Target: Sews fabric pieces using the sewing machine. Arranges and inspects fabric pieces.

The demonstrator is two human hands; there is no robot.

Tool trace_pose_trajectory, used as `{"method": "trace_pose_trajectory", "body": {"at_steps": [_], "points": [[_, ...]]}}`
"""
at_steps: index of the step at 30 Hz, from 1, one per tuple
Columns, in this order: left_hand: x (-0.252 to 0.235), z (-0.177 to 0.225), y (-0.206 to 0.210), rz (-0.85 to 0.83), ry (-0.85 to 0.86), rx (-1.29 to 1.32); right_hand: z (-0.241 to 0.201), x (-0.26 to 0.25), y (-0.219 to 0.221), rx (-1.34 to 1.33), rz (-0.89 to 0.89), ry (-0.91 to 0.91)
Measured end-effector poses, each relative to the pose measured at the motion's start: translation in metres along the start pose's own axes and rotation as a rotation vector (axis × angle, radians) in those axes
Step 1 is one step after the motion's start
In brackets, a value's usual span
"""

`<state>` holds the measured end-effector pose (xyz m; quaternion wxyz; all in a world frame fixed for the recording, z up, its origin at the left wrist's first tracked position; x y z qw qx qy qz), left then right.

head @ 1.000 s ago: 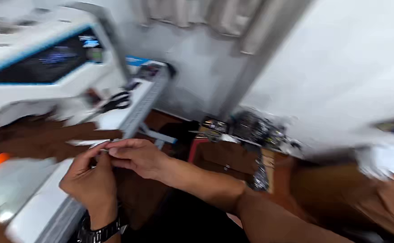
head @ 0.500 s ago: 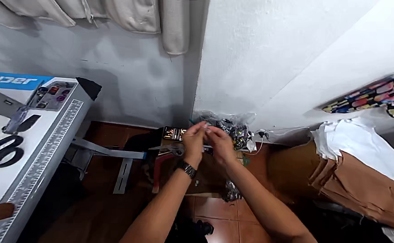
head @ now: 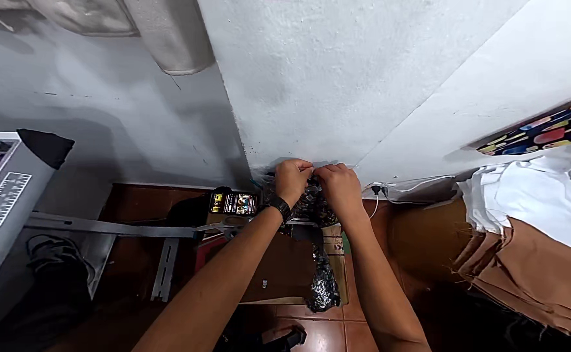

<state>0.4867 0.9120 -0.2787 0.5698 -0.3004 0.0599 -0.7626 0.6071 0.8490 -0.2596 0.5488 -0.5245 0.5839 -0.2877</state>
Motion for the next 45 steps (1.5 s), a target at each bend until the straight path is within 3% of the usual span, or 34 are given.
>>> {"method": "trace_pose_trajectory", "body": {"at_steps": [4,7,11,13,16,19,22,27,36,42,45], "points": [[0.001,-0.007,-0.001,-0.089,-0.052,0.172,0.010,0.006,-0.019,-0.041,0.009,0.057],[0.028,-0.001,-0.030,-0.139,0.050,0.330,0.012,0.023,-0.043,-0.078,0.118,0.102],[0.072,-0.015,-0.114,0.208,0.314,-0.014,-0.009,0.031,-0.046,-0.213,0.265,0.084],[0.069,-0.037,-0.124,0.281,0.394,-0.248,-0.031,0.013,-0.030,-0.295,0.270,0.007],[0.050,-0.057,-0.102,0.201,0.498,-0.471,-0.065,-0.032,0.006,-0.227,0.114,-0.113],[0.043,-0.057,-0.081,0.144,0.456,-0.558,-0.083,-0.064,0.036,-0.124,-0.246,-0.205],[0.046,-0.054,-0.073,0.124,0.448,-0.641,-0.089,-0.075,0.051,-0.007,-0.495,-0.224],[0.062,-0.050,-0.069,0.120,0.430,-0.658,-0.102,-0.073,0.054,0.076,-0.633,-0.140],[0.070,-0.051,-0.079,0.104,0.421,-0.558,-0.096,-0.068,0.063,0.068,-0.525,-0.235],[0.077,-0.059,-0.102,0.106,0.441,-0.436,-0.070,-0.055,0.047,-0.194,-0.160,-0.335],[0.096,-0.075,-0.137,0.180,0.443,-0.369,-0.054,-0.048,0.043,-0.364,-0.024,-0.239]]}}
Point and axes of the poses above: each hand's wrist, its own x-axis away from the middle knuckle, its own y-axis out of the palm, z = x × y, the point moved 6 cm from there along -x, towards the middle knuckle, and after that the axes turned 11 degrees about -y, right-handed, at the moved point
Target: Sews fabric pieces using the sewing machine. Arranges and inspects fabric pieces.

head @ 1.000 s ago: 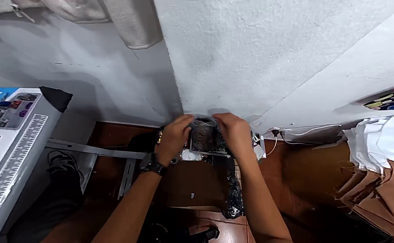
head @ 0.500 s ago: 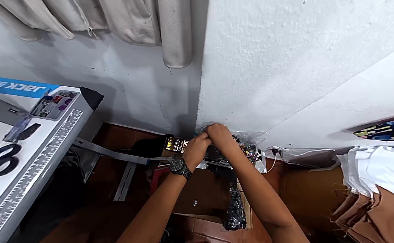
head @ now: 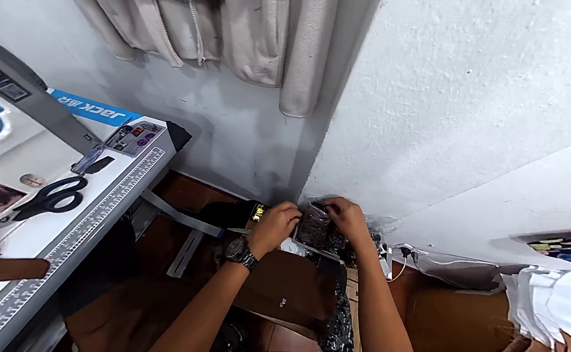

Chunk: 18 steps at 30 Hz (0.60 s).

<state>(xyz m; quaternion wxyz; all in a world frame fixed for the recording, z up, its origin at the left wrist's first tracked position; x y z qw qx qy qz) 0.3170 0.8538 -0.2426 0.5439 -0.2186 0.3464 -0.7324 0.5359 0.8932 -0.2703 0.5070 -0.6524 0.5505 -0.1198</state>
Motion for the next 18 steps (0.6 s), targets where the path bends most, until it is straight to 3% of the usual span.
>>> {"method": "trace_pose_trajectory", "body": {"at_steps": [9,14,18], "points": [[0.083,-0.059,-0.076,0.111,-0.138,0.006,0.003,0.016,-0.016,-0.325,0.423,0.212],[0.152,-0.090,-0.099,0.263,-0.140,-0.018,-0.001,0.022,-0.016,-0.505,0.604,0.256],[0.234,-0.108,-0.115,0.306,-0.252,0.009,-0.038,0.010,-0.031,-0.514,0.589,0.214]]}}
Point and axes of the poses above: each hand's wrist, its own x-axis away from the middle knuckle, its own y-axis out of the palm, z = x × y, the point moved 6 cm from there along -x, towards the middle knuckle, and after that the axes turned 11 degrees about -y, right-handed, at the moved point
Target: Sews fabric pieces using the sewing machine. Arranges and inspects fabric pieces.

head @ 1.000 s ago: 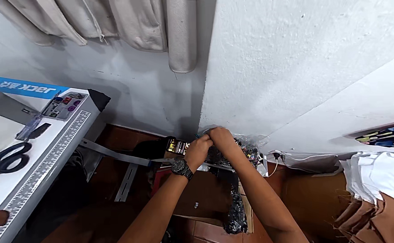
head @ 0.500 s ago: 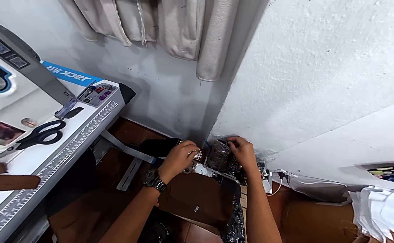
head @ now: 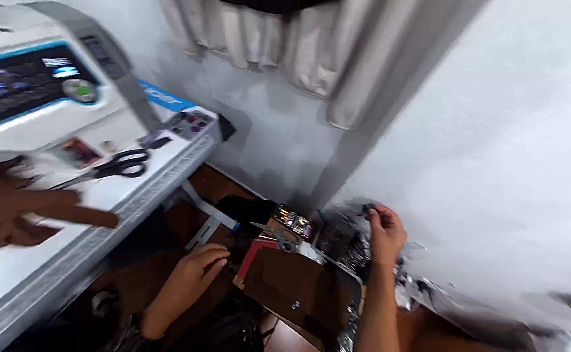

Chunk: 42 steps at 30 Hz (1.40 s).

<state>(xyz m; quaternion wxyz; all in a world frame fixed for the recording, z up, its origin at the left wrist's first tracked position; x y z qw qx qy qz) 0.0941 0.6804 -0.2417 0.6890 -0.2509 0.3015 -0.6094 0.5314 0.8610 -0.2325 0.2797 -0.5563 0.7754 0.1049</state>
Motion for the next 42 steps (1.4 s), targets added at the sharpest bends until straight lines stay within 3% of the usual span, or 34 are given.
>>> {"method": "trace_pose_trajectory", "body": {"at_steps": [4,8,13,16,20,23,28,35,42], "points": [[0.071,-0.030,-0.059,0.080,-0.164,0.013,-0.050,-0.009,0.072,-0.178,-0.124,-0.173],[0.129,-0.038,-0.129,0.257,-0.270,-0.016,-0.136,0.010,0.197,-0.410,-0.287,-0.243],[0.185,-0.036,-0.212,0.500,-0.268,-0.095,-0.269,0.088,0.371,-0.713,-0.546,-0.332],[0.223,-0.042,-0.258,0.617,-0.284,-0.169,-0.343,0.151,0.463,-0.729,-0.800,-0.426],[0.281,-0.058,-0.306,0.726,-0.367,-0.275,-0.412,0.218,0.546,-0.631,-1.102,-0.837],[0.314,-0.067,-0.328,0.734,-0.404,-0.332,-0.436,0.245,0.574,-0.521,-1.262,-1.135],[0.310,-0.089,-0.357,0.537,-0.311,-0.523,-0.436,0.262,0.585,-0.383,-1.210,-1.373],[0.263,-0.106,-0.381,0.306,-0.136,-0.772,-0.432,0.255,0.580,-0.413,-1.174,-1.231],[0.273,-0.105,-0.375,0.327,-0.136,-0.705,-0.429,0.246,0.571,-0.396,-1.084,-1.077]]}}
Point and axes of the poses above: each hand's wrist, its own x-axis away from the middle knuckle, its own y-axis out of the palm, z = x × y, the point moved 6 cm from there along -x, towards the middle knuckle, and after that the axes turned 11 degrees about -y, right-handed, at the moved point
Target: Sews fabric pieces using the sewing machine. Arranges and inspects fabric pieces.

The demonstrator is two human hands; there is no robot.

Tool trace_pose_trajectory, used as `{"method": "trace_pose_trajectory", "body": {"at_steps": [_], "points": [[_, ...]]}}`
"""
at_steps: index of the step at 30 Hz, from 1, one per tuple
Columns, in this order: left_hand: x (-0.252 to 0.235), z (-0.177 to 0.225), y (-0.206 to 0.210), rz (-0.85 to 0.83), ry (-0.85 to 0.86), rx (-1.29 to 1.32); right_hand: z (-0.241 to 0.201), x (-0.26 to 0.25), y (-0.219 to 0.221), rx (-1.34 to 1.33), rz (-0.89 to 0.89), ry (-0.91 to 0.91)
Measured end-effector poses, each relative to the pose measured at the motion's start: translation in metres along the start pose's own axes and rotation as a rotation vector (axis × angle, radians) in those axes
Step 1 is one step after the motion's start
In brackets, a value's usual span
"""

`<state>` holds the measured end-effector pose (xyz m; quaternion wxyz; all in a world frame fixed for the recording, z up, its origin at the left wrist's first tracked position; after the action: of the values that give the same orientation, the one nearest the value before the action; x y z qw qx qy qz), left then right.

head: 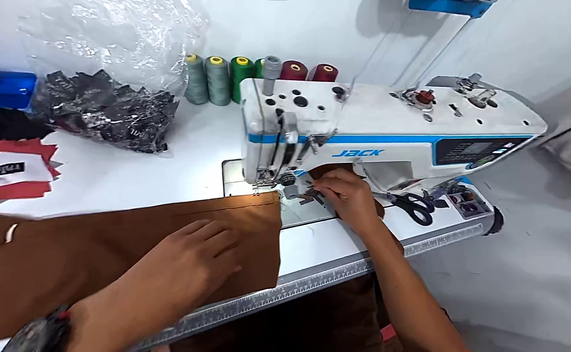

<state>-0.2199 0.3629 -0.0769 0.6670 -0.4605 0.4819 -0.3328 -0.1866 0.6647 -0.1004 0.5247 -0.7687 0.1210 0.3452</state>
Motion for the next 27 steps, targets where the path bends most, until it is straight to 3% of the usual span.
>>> {"method": "trace_pose_trajectory", "body": {"at_steps": [4,6,10,13,15,17,19,21,24,27], "points": [[-0.001,0.020,-0.011,-0.126,-0.203,0.300,-0.029,0.013,-0.016,-0.064,0.170,0.098],[-0.025,0.037,0.000,-0.031,-0.304,0.391,-0.040,0.021,-0.008,-0.030,0.195,0.133],[-0.088,0.058,0.051,0.234,-0.392,0.228,-0.033,0.018,0.009,0.179,0.120,0.130],[-0.111,0.065,0.061,0.262,-0.463,0.203,-0.027,0.018,0.001,0.222,0.097,0.121],[-0.114,0.069,0.059,0.275,-0.497,0.224,-0.026,0.027,-0.013,0.095,0.190,0.152],[-0.109,0.072,0.057,0.283,-0.498,0.305,-0.034,0.041,-0.028,-0.245,0.297,0.258],[-0.103,0.076,0.056,0.305,-0.489,0.468,-0.046,0.052,-0.036,-0.620,0.377,0.323],[-0.098,0.082,0.059,0.314,-0.528,0.669,-0.056,0.060,-0.039,-0.775,0.423,0.316],[-0.093,0.089,0.056,0.306,-0.574,0.700,-0.043,0.069,-0.056,-0.518,0.338,0.332],[-0.082,0.086,0.040,0.314,-0.549,0.644,0.025,0.099,-0.104,-0.088,0.439,0.505]]}}
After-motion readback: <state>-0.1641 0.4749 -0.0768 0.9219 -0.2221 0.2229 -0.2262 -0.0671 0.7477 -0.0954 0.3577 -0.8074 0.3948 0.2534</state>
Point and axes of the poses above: each hand's wrist, its own x-axis away from the middle knuckle, its own y-axis out of the palm, z = x × y, the point moved 6 cm from there along -x, towards the middle knuckle, and after that the axes turned 11 degrees about -y, right-handed, at the moved point
